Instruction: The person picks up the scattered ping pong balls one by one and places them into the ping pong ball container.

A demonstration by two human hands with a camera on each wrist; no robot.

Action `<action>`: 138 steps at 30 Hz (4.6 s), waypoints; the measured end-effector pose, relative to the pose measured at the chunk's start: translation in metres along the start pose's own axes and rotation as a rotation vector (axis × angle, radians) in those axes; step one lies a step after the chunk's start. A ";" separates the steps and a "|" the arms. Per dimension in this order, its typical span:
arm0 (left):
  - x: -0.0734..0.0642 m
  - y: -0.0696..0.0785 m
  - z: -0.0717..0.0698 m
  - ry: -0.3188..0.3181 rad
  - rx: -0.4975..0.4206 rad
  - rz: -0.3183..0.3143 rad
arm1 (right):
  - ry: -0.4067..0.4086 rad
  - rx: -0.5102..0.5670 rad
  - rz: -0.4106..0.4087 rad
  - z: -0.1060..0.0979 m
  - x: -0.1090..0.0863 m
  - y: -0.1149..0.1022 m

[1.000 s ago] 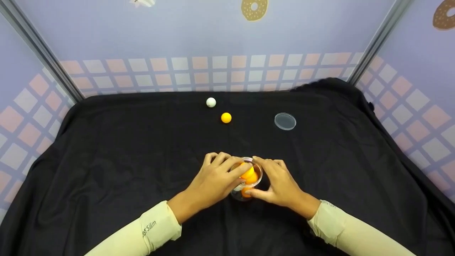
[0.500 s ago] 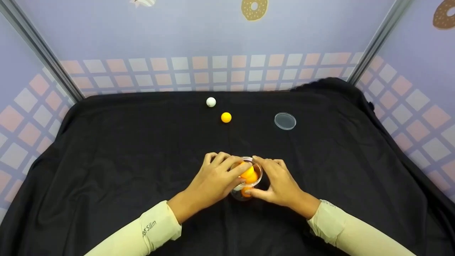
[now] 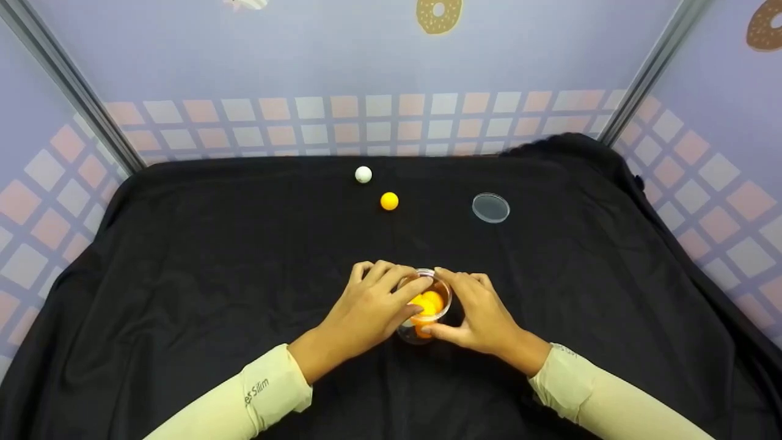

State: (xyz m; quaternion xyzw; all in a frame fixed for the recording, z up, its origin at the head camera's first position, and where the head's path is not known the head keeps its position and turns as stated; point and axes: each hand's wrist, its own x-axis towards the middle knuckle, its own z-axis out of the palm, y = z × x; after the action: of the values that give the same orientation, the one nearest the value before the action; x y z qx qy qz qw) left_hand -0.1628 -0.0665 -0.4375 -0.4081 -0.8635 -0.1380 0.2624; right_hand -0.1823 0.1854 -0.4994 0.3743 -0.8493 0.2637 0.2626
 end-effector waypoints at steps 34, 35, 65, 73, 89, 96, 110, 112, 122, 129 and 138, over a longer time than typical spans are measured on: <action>0.089 -0.151 0.108 -0.294 -0.008 -0.696 | -0.039 -0.016 0.024 0.001 0.000 -0.001; 0.090 -0.154 0.113 -0.310 -0.010 -0.706 | -0.038 -0.015 0.026 0.000 0.000 -0.001; 0.100 -0.137 0.083 -0.207 0.032 -0.441 | -0.015 -0.028 0.005 0.000 -0.001 0.002; 0.092 -0.079 0.022 -0.072 -0.058 -0.190 | -0.006 -0.024 0.000 0.002 -0.003 0.002; 0.006 -0.013 -0.007 0.024 -0.094 -0.044 | 0.001 -0.028 -0.017 0.002 -0.001 0.003; -0.005 -0.007 0.004 0.043 -0.039 -0.015 | -0.002 -0.017 -0.003 0.002 -0.002 0.001; -0.005 -0.007 0.004 0.044 -0.040 -0.018 | -0.014 -0.021 0.003 0.001 -0.003 0.001; -0.005 -0.007 0.004 0.041 -0.041 -0.019 | -0.013 -0.021 0.003 0.001 -0.003 0.001; -0.005 -0.008 0.004 0.035 -0.050 -0.030 | -0.010 -0.021 0.000 0.001 -0.002 0.000; -0.005 -0.007 0.003 0.040 -0.049 -0.033 | -0.015 -0.020 0.003 0.001 -0.002 0.001; -0.004 -0.008 0.003 0.045 -0.048 -0.036 | -0.025 -0.019 0.008 0.002 -0.002 0.001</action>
State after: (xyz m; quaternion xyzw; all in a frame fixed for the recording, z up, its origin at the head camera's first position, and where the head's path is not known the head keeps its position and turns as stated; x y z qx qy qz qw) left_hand -0.1680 -0.0728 -0.4430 -0.3957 -0.8609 -0.1725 0.2691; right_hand -0.1827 0.1859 -0.5021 0.3716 -0.8565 0.2520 0.2547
